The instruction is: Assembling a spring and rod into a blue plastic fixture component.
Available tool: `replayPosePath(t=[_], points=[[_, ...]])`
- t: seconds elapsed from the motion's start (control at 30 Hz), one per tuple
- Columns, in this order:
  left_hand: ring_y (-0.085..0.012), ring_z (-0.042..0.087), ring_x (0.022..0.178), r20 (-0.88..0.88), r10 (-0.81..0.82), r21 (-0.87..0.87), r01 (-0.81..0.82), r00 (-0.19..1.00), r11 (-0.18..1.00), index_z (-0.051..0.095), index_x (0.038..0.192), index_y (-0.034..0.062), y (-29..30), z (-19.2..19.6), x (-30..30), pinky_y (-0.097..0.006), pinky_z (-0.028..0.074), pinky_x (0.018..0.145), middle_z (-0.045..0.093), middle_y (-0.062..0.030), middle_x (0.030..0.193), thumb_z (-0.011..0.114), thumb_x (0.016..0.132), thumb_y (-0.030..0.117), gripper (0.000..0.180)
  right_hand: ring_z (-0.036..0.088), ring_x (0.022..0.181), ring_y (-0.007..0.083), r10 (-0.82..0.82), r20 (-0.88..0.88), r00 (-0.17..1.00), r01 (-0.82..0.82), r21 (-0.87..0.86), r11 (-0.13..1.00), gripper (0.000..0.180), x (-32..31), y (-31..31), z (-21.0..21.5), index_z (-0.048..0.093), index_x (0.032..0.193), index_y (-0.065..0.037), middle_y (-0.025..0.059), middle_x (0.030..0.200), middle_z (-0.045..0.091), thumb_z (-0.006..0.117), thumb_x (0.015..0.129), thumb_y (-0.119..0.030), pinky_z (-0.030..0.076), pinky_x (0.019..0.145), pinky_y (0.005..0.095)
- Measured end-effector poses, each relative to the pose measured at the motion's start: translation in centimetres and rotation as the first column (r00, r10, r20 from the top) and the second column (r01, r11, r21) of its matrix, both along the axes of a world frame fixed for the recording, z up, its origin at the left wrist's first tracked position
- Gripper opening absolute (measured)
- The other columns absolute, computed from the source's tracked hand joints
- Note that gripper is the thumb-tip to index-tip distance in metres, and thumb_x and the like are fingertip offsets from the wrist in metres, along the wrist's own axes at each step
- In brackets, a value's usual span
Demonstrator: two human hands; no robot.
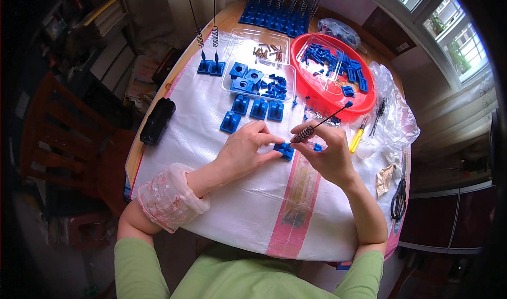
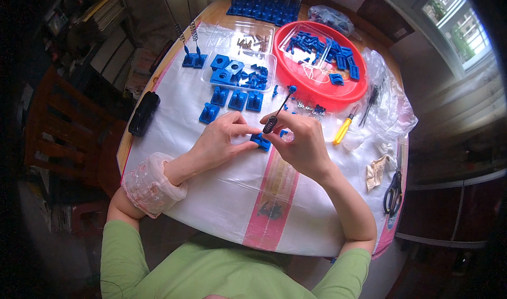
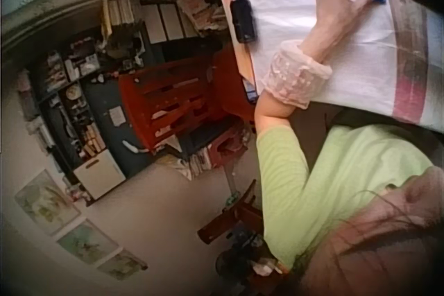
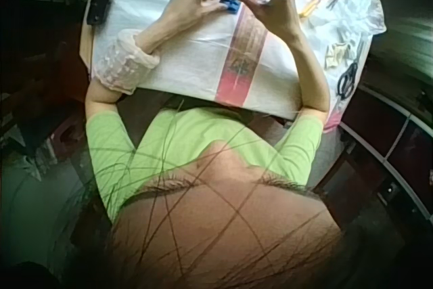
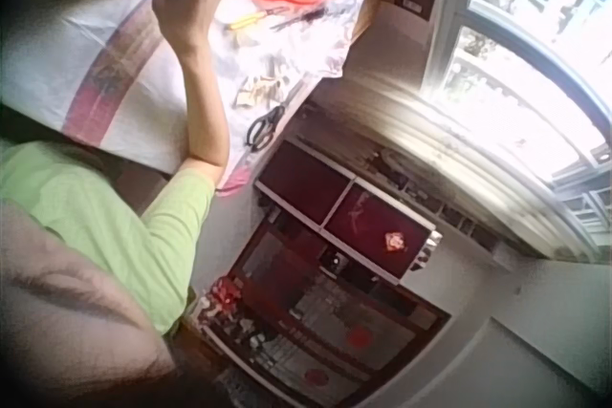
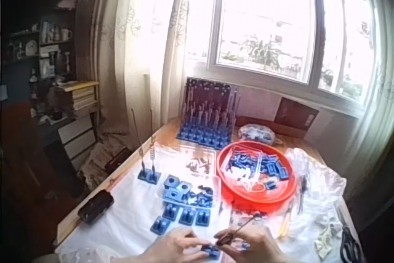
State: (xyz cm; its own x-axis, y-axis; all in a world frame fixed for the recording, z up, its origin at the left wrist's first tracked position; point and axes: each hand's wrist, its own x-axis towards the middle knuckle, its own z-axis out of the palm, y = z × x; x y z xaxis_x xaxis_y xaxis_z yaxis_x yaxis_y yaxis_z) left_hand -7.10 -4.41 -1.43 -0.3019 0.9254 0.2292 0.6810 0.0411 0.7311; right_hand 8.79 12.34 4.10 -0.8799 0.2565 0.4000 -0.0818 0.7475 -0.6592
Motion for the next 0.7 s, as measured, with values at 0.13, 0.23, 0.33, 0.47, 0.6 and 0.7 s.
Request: replayPosePath(t=[0.13,0.23,0.33,0.47,0.6,0.7], points=[[-0.0242,0.063,0.093,0.003,0.003,0.002,-0.003,1.000,1.000,0.082,0.113,0.0155,0.00,0.00,0.00,-0.036,0.053,0.081,0.064,-0.0075,0.096,0.087,0.084,0.021,0.030,0.075,0.074,0.0217,0.001,-0.004,1.000,-0.001,-0.007,1.000,0.024,0.02,0.01,-0.05,0.075,0.104,-0.004,0.0090,0.082,0.076,0.084,0.082,-0.004,0.055,0.066,0.0330],[-0.0241,0.064,0.093,-0.011,0.000,-0.003,0.000,1.000,1.000,0.082,0.113,0.0155,0.03,-0.02,-0.01,-0.036,0.053,0.081,0.064,-0.0074,0.096,0.087,0.084,0.021,0.030,0.075,0.073,0.0214,0.004,-0.018,1.000,-0.004,0.006,1.000,0.024,0.01,0.10,-0.16,0.075,0.104,-0.005,0.0086,0.081,0.076,0.084,0.082,-0.004,0.055,0.065,0.0329],[-0.0239,0.063,0.092,-0.014,-0.004,0.007,0.004,1.000,1.000,0.082,0.113,0.0156,0.05,-0.09,-0.02,-0.036,0.053,0.081,0.064,-0.0071,0.096,0.087,0.085,0.021,0.030,0.075,0.073,0.0212,0.004,-0.024,1.000,-0.004,0.011,1.000,0.024,-0.01,0.07,-0.10,0.075,0.104,-0.005,0.0083,0.081,0.076,0.084,0.082,-0.004,0.055,0.064,0.0327],[-0.0234,0.063,0.091,-0.012,-0.007,0.001,0.007,1.000,1.000,0.082,0.114,0.0154,-0.01,0.04,-0.08,-0.036,0.052,0.081,0.063,-0.0067,0.095,0.087,0.085,0.021,0.030,0.075,0.078,0.0189,-0.019,0.043,0.999,0.019,-0.004,1.000,0.023,0.13,-0.07,0.18,0.075,0.102,-0.002,0.0086,0.088,0.077,0.085,0.081,-0.001,0.056,0.070,0.0314],[-0.0226,0.062,0.091,-0.023,-0.009,0.001,0.009,1.000,1.000,0.082,0.114,0.0153,0.03,-0.04,-0.06,-0.036,0.052,0.080,0.063,-0.0063,0.094,0.087,0.085,0.021,0.030,0.075,0.081,0.0178,-0.030,0.074,0.997,0.031,-0.013,0.999,0.022,0.24,-0.02,0.11,0.075,0.101,-0.001,0.0090,0.092,0.077,0.086,0.081,0.000,0.057,0.073,0.0310],[-0.0222,0.062,0.091,-0.026,-0.010,-0.003,0.010,1.000,1.000,0.082,0.114,0.0153,0.05,-0.07,-0.07,-0.035,0.052,0.080,0.063,-0.0061,0.094,0.087,0.086,0.022,0.030,0.075,0.081,0.0180,-0.021,0.065,0.998,0.022,-0.015,1.000,0.022,0.25,0.08,-0.03,0.076,0.101,-0.001,0.0090,0.092,0.077,0.085,0.081,0.001,0.057,0.073,0.0312]])
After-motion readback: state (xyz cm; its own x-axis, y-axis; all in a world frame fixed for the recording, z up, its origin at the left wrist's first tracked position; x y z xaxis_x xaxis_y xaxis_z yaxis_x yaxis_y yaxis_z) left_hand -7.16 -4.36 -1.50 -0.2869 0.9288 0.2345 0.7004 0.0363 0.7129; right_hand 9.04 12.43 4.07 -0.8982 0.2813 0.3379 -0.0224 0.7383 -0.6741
